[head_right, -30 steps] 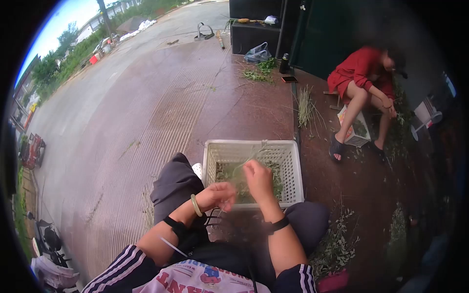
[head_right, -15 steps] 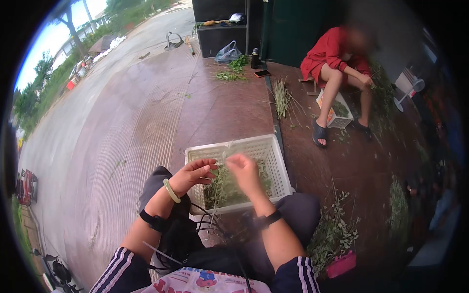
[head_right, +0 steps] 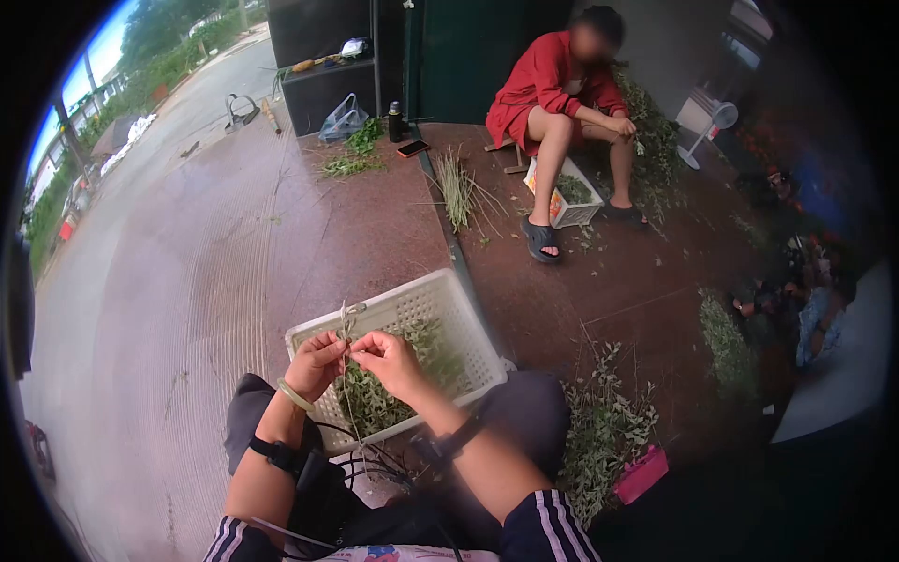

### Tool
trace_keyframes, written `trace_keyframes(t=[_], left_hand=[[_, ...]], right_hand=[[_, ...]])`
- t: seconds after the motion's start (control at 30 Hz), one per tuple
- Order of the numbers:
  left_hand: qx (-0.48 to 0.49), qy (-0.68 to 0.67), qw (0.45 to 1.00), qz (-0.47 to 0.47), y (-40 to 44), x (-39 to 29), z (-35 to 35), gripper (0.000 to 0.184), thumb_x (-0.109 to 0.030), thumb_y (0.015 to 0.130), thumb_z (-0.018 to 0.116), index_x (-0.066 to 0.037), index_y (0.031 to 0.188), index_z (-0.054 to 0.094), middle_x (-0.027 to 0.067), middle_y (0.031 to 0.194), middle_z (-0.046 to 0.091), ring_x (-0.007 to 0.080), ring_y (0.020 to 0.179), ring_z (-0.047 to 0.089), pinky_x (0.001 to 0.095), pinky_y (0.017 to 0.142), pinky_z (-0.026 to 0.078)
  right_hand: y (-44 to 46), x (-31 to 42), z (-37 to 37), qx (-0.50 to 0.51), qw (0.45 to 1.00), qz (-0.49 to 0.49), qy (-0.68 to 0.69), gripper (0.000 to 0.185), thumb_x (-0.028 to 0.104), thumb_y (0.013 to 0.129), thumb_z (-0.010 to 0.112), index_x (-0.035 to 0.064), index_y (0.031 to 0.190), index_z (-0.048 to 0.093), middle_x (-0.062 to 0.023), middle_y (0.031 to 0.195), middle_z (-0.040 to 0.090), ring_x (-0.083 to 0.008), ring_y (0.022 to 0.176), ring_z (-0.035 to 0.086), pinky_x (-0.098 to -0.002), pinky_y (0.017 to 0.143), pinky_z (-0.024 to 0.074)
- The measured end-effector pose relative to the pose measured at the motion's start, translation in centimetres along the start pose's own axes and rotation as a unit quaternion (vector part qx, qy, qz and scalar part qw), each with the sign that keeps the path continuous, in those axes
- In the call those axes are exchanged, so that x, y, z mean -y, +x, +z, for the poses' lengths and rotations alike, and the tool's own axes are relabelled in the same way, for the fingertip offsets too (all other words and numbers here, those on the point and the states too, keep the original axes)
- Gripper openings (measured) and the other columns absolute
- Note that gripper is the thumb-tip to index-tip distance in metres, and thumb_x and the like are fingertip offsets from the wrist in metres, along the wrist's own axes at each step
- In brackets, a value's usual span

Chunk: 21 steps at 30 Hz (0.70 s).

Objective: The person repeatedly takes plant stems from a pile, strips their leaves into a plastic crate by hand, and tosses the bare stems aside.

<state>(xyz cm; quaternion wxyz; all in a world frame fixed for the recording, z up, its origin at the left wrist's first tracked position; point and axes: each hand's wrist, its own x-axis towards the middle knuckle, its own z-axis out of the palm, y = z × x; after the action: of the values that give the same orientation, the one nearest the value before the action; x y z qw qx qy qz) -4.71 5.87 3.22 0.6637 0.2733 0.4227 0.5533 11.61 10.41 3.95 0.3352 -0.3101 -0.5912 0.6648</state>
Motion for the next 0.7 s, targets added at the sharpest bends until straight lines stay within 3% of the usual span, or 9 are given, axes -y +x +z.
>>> trace_keyframes(t=[0.13, 0.33, 0.43, 0.47, 0.5, 0.57, 0.67, 0.7], left_hand=[[-0.066, -0.031, 0.997, 0.021, 1.0, -0.5, -0.4, 0.01, -0.013, 0.085, 0.055, -0.008, 0.079, 0.051, -0.0006, 0.067, 0.054, 0.0077, 0.055, 0.051, 0.02, 0.052, 0.044], [-0.164, -0.128, 0.973, 0.103, 2.1, -1.5, -2.0, 0.009, -0.013, 0.087, 0.054, -0.01, 0.079, 0.049, -0.0011, 0.072, 0.054, 0.0064, 0.058, 0.052, 0.0194, 0.054, 0.046], [-0.172, -0.125, 0.972, 0.099, 1.9, -1.9, -2.1, 0.01, -0.012, 0.086, 0.055, -0.01, 0.079, 0.049, -0.0006, 0.071, 0.054, 0.0062, 0.057, 0.053, 0.0188, 0.052, 0.046], [-0.172, -0.121, 0.973, 0.093, 1.8, -2.0, -2.0, 0.01, -0.012, 0.086, 0.055, -0.01, 0.078, 0.049, -0.0004, 0.071, 0.054, 0.0061, 0.057, 0.053, 0.0187, 0.052, 0.047], [-0.155, -0.107, 0.979, 0.072, 1.7, -2.0, -1.9, 0.01, -0.012, 0.085, 0.056, -0.009, 0.078, 0.049, -0.0002, 0.07, 0.055, 0.0061, 0.056, 0.053, 0.0183, 0.051, 0.046], [-0.121, -0.079, 0.989, 0.031, 1.5, -1.6, -1.3, 0.011, -0.012, 0.084, 0.057, -0.009, 0.077, 0.05, 0.0002, 0.069, 0.056, 0.0062, 0.055, 0.054, 0.0176, 0.048, 0.046], [-0.086, -0.059, 0.994, 0.014, 1.2, -0.6, 0.1, 0.01, -0.011, 0.083, 0.059, -0.008, 0.076, 0.051, 0.0007, 0.069, 0.057, 0.0061, 0.053, 0.054, 0.0172, 0.05, 0.047], [-0.07, -0.048, 0.996, 0.009, 1.3, -0.4, 0.5, 0.01, -0.01, 0.082, 0.06, -0.008, 0.076, 0.052, 0.0008, 0.069, 0.058, 0.0061, 0.052, 0.054, 0.0173, 0.05, 0.048]], right_hand=[[0.4, -1.3, -0.2, -0.021, 0.996, -0.025, -0.082, 0.007, 0.006, 0.076, 0.061, 0.0002, 0.08, 0.059, -0.002, 0.069, 0.06, -0.0067, 0.062, 0.053, -0.0227, 0.058, 0.0435], [-0.5, 0.8, 0.5, 0.047, 0.975, -0.048, -0.212, 0.009, 0.007, 0.075, 0.061, -0.0008, 0.08, 0.06, -0.0103, 0.071, 0.062, -0.0147, 0.064, 0.059, -0.0278, 0.06, 0.0461], [0.2, -0.1, -0.2, -0.075, 0.976, -0.045, -0.197, 0.01, 0.006, 0.076, 0.06, -0.0008, 0.083, 0.06, -0.0093, 0.074, 0.063, -0.0147, 0.065, 0.06, -0.0284, 0.061, 0.0465], [0.8, -0.4, -0.7, -0.098, 0.988, -0.027, -0.12, 0.016, 0.004, 0.08, 0.058, -0.0017, 0.095, 0.058, -0.0076, 0.087, 0.063, -0.0113, 0.075, 0.058, -0.0241, 0.069, 0.047], [1.2, -0.6, -1.3, -0.133, 0.99, -0.03, -0.045, 0.025, 0.004, 0.081, 0.057, -0.0016, 0.105, 0.054, -0.0096, 0.097, 0.061, -0.0134, 0.08, 0.059, -0.0249, 0.076, 0.0468], [1.5, -0.4, -1.4, -0.199, 0.972, -0.106, -0.07, 0.03, 0.007, 0.081, 0.058, -0.0018, 0.11, 0.052, -0.0105, 0.1, 0.06, -0.0149, 0.083, 0.059, -0.0258, 0.079, 0.0461], [1.4, -1.5, -0.9, -0.119, 0.987, -0.069, -0.085, 0.021, 0.012, 0.08, 0.061, -0.0011, 0.096, 0.058, -0.0061, 0.083, 0.063, -0.0109, 0.066, 0.057, -0.0242, 0.063, 0.0476], [1.2, -1.6, -0.9, -0.047, 0.996, -0.001, -0.073, 0.02, 0.013, 0.081, 0.06, -0.0007, 0.096, 0.058, -0.0053, 0.083, 0.062, -0.0099, 0.066, 0.057, -0.0233, 0.063, 0.0472]])
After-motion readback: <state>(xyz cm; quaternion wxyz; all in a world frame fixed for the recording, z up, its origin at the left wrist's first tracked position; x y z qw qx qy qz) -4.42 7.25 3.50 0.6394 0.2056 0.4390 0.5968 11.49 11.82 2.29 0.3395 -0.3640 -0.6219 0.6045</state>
